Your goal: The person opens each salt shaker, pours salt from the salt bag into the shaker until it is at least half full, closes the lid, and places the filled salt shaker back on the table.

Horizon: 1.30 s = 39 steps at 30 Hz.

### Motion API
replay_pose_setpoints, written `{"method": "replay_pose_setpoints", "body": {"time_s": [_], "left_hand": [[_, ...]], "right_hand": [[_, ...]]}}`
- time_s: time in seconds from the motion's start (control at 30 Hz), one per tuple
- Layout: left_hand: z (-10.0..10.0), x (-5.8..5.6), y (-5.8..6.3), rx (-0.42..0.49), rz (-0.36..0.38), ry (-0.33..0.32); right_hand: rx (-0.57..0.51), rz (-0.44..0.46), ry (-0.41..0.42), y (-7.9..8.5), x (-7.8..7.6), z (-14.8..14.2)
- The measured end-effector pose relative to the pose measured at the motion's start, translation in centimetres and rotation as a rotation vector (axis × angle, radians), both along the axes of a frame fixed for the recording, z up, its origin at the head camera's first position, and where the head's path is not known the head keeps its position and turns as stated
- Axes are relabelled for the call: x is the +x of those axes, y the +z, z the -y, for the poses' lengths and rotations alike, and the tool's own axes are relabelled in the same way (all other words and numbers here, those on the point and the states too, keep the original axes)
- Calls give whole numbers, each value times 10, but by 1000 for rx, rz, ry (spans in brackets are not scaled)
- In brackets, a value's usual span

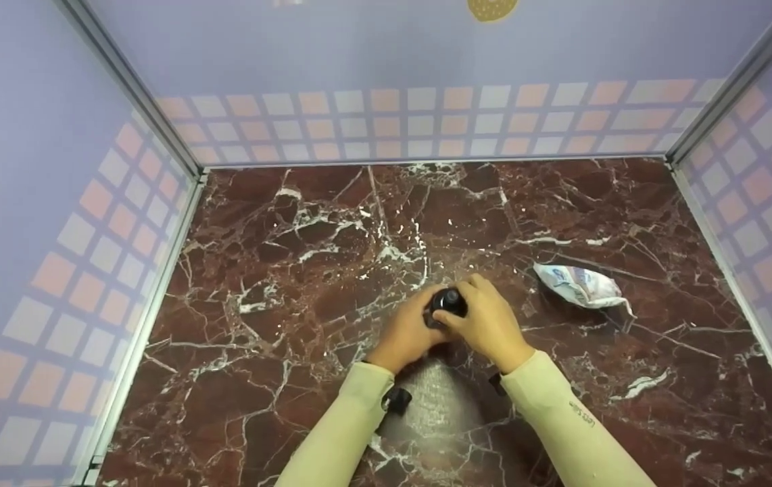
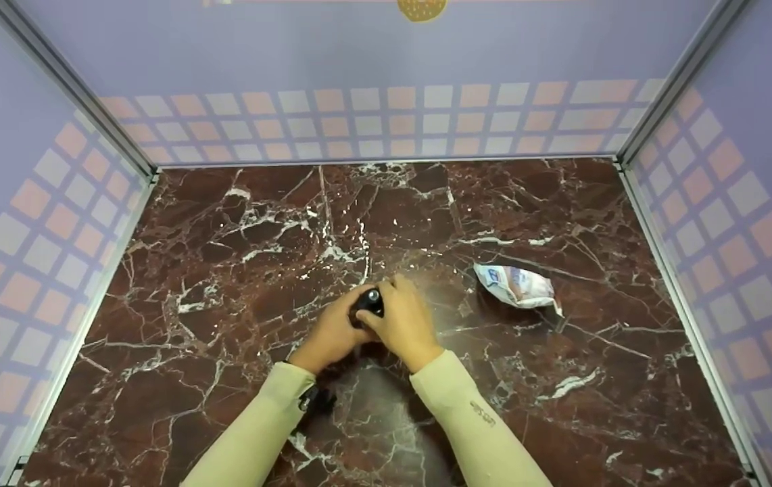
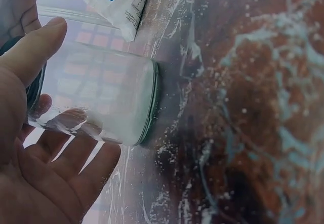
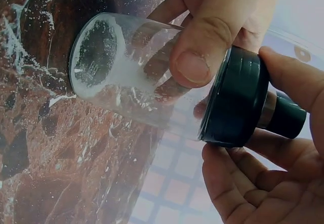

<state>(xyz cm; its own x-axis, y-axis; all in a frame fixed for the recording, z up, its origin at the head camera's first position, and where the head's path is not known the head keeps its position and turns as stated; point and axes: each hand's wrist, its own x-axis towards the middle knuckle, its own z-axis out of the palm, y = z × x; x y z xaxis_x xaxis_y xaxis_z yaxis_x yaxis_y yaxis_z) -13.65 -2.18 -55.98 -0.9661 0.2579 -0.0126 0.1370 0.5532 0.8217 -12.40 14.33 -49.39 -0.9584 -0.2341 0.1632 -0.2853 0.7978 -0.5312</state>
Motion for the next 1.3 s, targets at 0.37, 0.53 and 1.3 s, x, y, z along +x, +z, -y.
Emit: {"method": "replay_pose_setpoints", "body": {"time_s": [0.37,0.53,1.3], "left_hand": [[0,-7,-3,39,29,-12],[1,-10,-3,10,16,-4],[-2,-1,-5,84,26,-14]], "right_hand": [[-30,52,31,0,-9,-2],[-40,45,46,-1,-11,-1],[12,57,159,1,-11,-11]]}}
